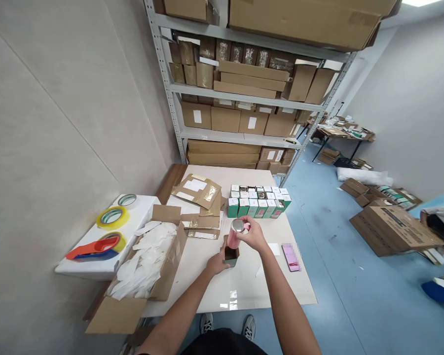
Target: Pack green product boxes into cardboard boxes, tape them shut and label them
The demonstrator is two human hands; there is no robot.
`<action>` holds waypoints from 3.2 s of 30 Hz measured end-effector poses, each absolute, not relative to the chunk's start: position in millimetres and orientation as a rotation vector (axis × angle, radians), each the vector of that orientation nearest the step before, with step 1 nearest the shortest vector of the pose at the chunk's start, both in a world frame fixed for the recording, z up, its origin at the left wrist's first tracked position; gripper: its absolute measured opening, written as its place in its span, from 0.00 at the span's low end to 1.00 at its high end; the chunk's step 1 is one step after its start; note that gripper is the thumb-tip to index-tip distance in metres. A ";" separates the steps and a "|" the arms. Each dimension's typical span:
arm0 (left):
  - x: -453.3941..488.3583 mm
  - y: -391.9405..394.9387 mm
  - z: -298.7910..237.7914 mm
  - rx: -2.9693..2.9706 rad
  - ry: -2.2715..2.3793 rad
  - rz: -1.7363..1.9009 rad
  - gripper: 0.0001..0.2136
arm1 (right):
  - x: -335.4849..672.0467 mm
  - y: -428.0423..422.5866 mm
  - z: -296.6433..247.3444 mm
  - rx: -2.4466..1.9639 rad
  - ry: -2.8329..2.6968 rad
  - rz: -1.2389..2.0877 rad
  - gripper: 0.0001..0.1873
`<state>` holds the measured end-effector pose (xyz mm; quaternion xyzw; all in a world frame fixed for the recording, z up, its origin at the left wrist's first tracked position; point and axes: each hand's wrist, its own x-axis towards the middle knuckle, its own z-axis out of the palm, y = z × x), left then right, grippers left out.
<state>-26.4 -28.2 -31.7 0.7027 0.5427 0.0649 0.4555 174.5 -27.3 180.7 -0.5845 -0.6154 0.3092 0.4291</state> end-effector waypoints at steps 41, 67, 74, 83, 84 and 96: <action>43.8 27.5 241.3 1.202 0.823 1.115 0.64 | 193.3 -49.1 184.2 -1.085 -1.199 1.190 0.60; 73.7 13.7 235.7 1.218 0.865 1.299 0.64 | 203.0 -57.3 171.1 -1.003 -1.130 1.077 0.66; 67.8 16.2 239.1 1.221 0.842 1.257 0.63 | 199.3 -60.4 179.9 -1.104 -1.093 0.976 0.72; 57.0 13.9 247.6 1.180 0.808 1.269 0.58 | 192.9 -62.6 180.7 -1.031 -1.124 1.055 0.68; 56.6 13.1 248.9 1.199 0.831 1.271 0.58 | 192.0 -63.1 180.3 -1.072 -1.121 0.995 0.69; 49.0 16.4 245.6 1.234 0.758 1.221 0.59 | 190.1 -64.4 176.6 -1.118 -1.158 0.921 0.69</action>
